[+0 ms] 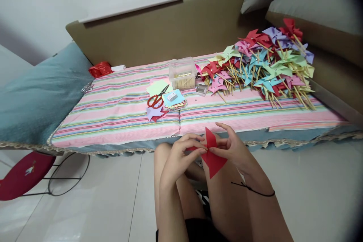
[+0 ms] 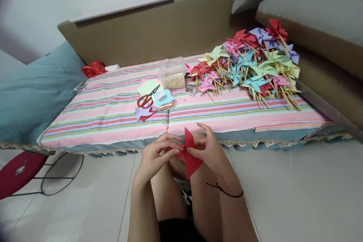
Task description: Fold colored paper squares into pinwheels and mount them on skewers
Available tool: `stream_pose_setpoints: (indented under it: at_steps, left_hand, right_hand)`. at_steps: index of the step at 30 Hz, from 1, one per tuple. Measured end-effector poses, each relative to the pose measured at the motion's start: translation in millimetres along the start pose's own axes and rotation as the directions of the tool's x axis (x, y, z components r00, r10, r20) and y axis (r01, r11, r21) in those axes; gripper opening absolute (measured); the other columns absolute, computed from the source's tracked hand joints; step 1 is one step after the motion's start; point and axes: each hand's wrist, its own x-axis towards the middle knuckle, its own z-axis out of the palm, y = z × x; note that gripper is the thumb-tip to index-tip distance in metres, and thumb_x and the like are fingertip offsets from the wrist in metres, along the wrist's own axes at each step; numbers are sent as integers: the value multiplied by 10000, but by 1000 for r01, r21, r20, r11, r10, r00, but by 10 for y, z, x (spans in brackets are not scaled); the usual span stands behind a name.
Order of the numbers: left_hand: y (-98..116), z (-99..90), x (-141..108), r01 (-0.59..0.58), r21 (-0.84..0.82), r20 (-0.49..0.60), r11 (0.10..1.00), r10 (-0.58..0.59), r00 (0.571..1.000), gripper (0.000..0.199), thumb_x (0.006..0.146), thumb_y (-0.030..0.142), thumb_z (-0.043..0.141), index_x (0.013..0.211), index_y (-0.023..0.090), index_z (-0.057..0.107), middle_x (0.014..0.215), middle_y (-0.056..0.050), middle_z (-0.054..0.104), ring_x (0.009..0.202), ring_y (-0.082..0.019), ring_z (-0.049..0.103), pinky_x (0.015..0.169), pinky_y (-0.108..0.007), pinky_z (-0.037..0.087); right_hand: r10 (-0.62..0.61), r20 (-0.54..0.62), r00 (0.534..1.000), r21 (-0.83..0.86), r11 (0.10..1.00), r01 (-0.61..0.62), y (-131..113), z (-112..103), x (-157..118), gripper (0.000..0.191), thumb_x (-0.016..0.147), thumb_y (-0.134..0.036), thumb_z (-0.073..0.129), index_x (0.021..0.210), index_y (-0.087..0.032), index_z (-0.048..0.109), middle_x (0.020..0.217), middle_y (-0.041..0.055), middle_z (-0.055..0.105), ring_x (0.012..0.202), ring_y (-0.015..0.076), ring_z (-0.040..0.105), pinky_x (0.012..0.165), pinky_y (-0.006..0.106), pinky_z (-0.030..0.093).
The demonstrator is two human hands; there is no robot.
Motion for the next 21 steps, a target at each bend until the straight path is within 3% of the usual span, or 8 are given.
stream_pose_setpoints:
  at_steps: [3,6,10,17,21]
  left_hand:
    - [-39,41,21,34,-44,-65,998,-37,997,88,765,256,679,834,241,733,964,-65,684,906,-208,627,789,-293,476]
    - [-53,63,35,130,-126,-83,983,-141,986,248,685,229,746,926,230,688,907,-48,701,749,-168,626,682,-262,472]
    - [-38,73,41,208,-192,-65,959,-224,972,272,652,232,767,900,216,656,795,-37,699,766,-173,640,683,-251,470]
    - [-9,75,22,255,-150,-119,955,-274,955,182,639,241,754,804,243,676,604,-3,656,542,-148,543,500,-236,360]
    - [-28,82,24,264,-118,-151,957,-280,948,184,617,219,752,781,240,672,583,6,643,510,-134,503,478,-227,324]
  right_hand:
    - [10,30,1000,0,1000,-10,-10,8,-18,915,630,-308,796,1379,-256,275,711,-9,720,698,230,694,663,354,517]
    - [16,60,998,8,1000,-17,-16,22,-31,896,640,-294,784,1377,-250,276,726,-3,726,698,221,696,663,348,517]
    - [21,72,997,28,999,-23,-18,41,-32,899,635,-282,784,1373,-247,273,716,-8,723,682,209,690,647,332,515]
    - [22,63,998,-22,1000,-21,-19,37,-33,878,646,-286,776,1371,-245,283,697,-14,716,682,218,691,636,334,513]
    - [24,63,998,-49,999,-21,-12,32,-30,861,663,-260,762,1372,-247,273,727,5,732,701,217,692,648,333,505]
